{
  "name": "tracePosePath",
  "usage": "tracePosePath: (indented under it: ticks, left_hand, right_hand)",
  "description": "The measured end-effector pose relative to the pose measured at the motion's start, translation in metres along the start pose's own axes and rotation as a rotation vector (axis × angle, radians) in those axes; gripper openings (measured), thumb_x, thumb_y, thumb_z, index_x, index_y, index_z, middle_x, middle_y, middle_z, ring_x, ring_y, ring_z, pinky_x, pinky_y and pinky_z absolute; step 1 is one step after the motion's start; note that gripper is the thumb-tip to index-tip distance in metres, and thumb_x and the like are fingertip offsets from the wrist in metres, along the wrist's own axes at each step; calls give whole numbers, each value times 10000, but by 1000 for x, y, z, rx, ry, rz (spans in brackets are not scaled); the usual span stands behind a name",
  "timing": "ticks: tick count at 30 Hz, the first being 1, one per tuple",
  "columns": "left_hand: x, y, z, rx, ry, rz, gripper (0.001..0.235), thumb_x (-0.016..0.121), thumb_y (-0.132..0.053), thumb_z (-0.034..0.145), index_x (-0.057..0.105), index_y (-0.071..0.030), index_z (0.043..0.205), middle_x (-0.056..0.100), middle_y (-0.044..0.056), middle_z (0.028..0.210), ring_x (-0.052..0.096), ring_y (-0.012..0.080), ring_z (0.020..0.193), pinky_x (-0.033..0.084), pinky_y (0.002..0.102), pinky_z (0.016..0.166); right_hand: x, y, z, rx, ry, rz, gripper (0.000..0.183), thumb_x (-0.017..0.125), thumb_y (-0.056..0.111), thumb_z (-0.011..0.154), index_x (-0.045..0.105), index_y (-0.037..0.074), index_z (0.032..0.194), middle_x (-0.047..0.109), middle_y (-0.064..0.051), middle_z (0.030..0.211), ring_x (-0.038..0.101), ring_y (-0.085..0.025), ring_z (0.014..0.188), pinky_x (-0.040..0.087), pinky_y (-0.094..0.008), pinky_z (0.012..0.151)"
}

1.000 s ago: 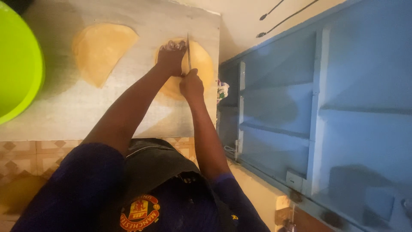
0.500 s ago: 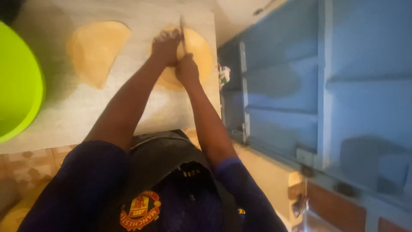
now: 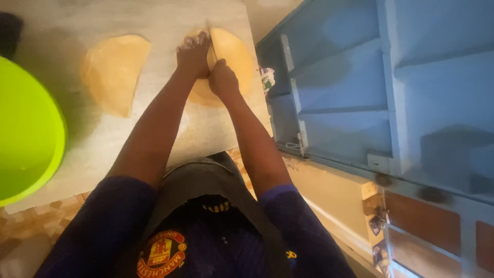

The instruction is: The person uses a knife to cut round sheets of dough into smaller pieces on a white countertop. They separate the cut pieces and place them into a green plastic bowl.

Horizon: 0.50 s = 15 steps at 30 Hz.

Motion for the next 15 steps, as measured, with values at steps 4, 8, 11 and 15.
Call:
tracePosePath:
  ticks: [4,8,11,15]
  left_hand:
    - [13,6,-2,-6,110,-84,910,649,-261,703,72,-198,1404,231,68,1437,220,330,1297,318,559,900]
    - [3,2,-8,5,81,-48,1056,730,-450,586,89,-185,1381,174,14,1397,290,316,1192,397,479,821]
    - [11,5,1,-24,10,-6,1172,796,-504,464,126,-116,1344,381,32,1238,382,280,1097,421,407,724]
    - [5,4,10,-6,-398,260,1085,760,-641,404,286,-146,1246,489,25,956,508,175,775,486,322,483]
  right_hand:
    - [10,3,20,-22,-7,-166,431,522,185,793,324,-22,1115,607,-160,963,616,-366,874,507,-443,691]
    - [6,-3,5,-77,45,-215,615,522,215,812,271,-118,1264,571,-173,1054,597,-339,914,528,-408,692]
    - [17,-24,17,-43,82,-281,555,492,405,852,365,-40,1159,557,-177,1088,585,-346,957,500,-425,768]
    - [6,-12,8,25,67,-259,438,454,274,854,362,-20,1166,542,-208,1114,553,-375,1030,464,-454,840]
Point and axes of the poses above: each hand's wrist, its own z-axis towards the middle knuckle, its own x-axis out of the palm, y = z × x, the point moved 7 cm from there along z, towards the middle knuckle
